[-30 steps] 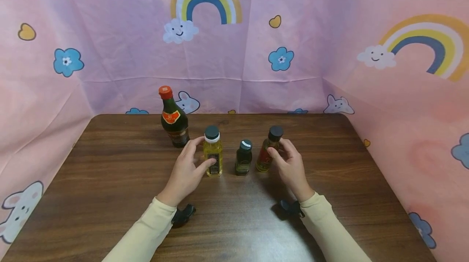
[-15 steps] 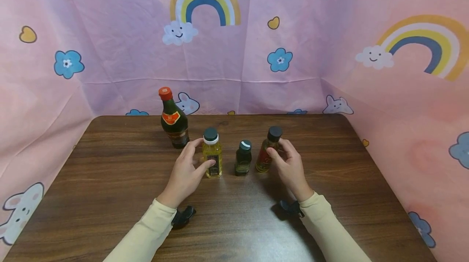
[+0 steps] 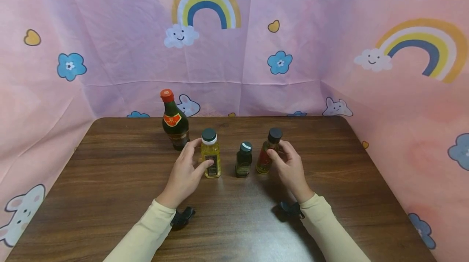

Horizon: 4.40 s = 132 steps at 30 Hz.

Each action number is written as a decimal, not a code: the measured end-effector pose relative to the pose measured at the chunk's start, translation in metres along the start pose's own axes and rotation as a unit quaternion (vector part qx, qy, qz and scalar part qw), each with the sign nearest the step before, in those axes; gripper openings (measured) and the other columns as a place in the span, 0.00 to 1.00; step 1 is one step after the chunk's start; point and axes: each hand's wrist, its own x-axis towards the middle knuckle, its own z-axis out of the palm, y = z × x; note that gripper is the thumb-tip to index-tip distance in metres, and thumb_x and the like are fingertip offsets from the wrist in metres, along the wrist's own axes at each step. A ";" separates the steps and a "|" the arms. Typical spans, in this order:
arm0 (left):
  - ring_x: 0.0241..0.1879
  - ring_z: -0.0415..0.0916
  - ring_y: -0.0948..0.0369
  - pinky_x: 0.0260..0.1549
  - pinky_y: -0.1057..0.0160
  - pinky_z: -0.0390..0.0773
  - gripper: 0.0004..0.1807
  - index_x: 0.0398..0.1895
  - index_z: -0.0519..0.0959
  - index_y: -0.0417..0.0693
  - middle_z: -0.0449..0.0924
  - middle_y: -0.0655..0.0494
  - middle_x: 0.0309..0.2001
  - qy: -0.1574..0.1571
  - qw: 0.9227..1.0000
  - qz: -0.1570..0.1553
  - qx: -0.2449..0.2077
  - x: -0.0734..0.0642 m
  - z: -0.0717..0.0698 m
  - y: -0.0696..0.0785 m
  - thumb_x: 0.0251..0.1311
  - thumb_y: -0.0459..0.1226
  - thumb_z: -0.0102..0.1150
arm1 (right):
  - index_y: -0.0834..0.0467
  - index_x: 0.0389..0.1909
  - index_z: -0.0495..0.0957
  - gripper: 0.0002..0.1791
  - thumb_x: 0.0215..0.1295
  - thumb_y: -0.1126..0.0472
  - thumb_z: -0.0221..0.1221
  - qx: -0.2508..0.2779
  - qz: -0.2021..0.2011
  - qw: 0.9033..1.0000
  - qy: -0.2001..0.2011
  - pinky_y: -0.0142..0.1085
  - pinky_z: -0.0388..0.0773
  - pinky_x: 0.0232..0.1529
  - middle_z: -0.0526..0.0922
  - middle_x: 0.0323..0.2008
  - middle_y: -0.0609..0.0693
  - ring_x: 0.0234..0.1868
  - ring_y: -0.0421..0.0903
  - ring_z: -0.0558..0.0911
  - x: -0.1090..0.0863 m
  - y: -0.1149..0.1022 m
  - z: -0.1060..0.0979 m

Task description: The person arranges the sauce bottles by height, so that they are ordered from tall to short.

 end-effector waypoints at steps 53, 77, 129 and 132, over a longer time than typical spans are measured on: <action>0.63 0.69 0.47 0.56 0.42 0.81 0.38 0.77 0.60 0.41 0.66 0.42 0.67 0.034 0.999 -0.005 -0.042 0.028 -0.022 -0.002 0.67 0.33 0.67 | 0.68 0.60 0.79 0.18 0.72 0.68 0.63 0.011 0.014 1.000 -0.001 0.57 0.78 0.60 0.81 0.52 0.64 0.54 0.55 0.82 -0.005 -0.038 -0.001; 0.67 0.70 0.44 0.58 0.37 0.77 0.39 0.80 0.59 0.51 0.67 0.45 0.69 0.071 0.997 0.009 0.025 0.050 0.001 -0.016 0.69 0.36 0.66 | 0.69 0.60 0.79 0.18 0.72 0.69 0.62 0.011 -0.003 1.000 -0.001 0.58 0.77 0.60 0.81 0.51 0.65 0.53 0.50 0.81 -0.003 -0.038 0.002; 0.67 0.69 0.44 0.60 0.38 0.77 0.34 0.78 0.58 0.54 0.65 0.45 0.69 0.039 0.999 -0.025 0.008 0.056 0.003 -0.029 0.74 0.40 0.60 | 0.68 0.51 0.84 0.14 0.66 0.69 0.68 -0.009 0.011 0.999 -0.032 0.43 0.82 0.56 0.84 0.47 0.62 0.51 0.55 0.83 -0.001 -0.058 -0.011; 0.67 0.70 0.44 0.60 0.38 0.77 0.34 0.78 0.58 0.53 0.65 0.45 0.69 0.040 0.999 -0.028 0.006 0.056 0.003 -0.029 0.74 0.40 0.60 | 0.68 0.50 0.84 0.14 0.66 0.70 0.68 -0.010 0.012 0.999 -0.029 0.36 0.82 0.54 0.83 0.46 0.61 0.51 0.57 0.83 -0.002 -0.058 -0.010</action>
